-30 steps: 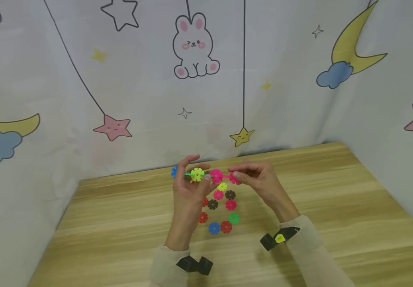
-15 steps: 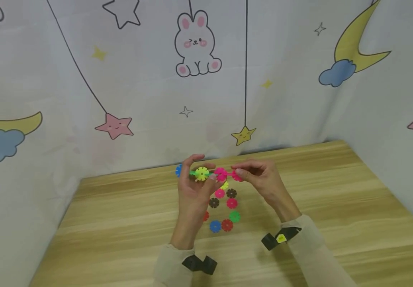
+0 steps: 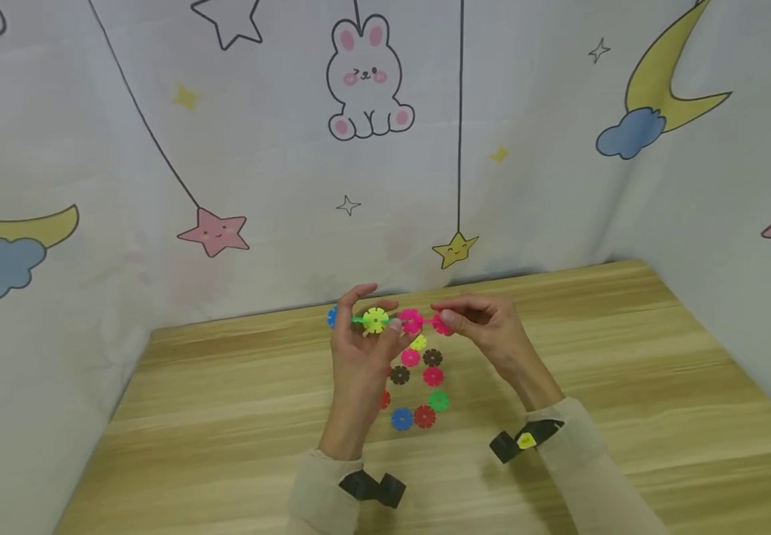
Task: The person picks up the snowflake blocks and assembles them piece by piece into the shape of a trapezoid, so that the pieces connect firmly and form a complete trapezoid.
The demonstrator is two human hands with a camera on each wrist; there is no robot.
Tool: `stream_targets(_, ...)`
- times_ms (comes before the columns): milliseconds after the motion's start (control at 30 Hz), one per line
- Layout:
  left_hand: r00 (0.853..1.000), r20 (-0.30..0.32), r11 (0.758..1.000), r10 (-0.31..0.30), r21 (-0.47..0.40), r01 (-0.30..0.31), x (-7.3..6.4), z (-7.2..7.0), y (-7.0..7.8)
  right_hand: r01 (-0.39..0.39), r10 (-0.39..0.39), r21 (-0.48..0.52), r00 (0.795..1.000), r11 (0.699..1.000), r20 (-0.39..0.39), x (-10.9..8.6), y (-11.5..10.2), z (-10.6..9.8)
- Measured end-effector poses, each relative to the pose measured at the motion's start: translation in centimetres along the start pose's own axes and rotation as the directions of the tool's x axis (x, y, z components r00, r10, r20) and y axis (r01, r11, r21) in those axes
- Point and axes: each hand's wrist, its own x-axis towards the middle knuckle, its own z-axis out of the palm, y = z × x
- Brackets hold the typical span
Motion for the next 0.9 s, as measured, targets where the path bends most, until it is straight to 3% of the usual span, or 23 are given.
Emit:
stream_targets(300,0.993,-0.12,0.995,-0.011,-0.095,-0.001,0.5,-0.6,0.3,-0.053,0.052,-0.022,0.998,0.998,-0.025,0.2,0.9,-0.3)
stream_targets(533,0.988,-0.155,0.993,-0.017,-0.12,-0.002,0.8,-1.1,0.4,-0.169,0.165,-0.094,0.985,0.981,-0.044,0.0,3.3,-0.6)
stream_targets(733,0.983,-0.183,0.992,-0.025,-0.128,0.002,0.8,-1.2,0.3,-0.275,0.274,-0.198,0.961,0.941,-0.032,-0.3,5.9,-0.3)
stream_targets(900,0.983,-0.183,0.992,-0.028,-0.129,0.004,0.8,-1.2,0.3,-0.272,0.296,-0.385,0.955,0.882,0.004,-0.7,7.1,0.2)
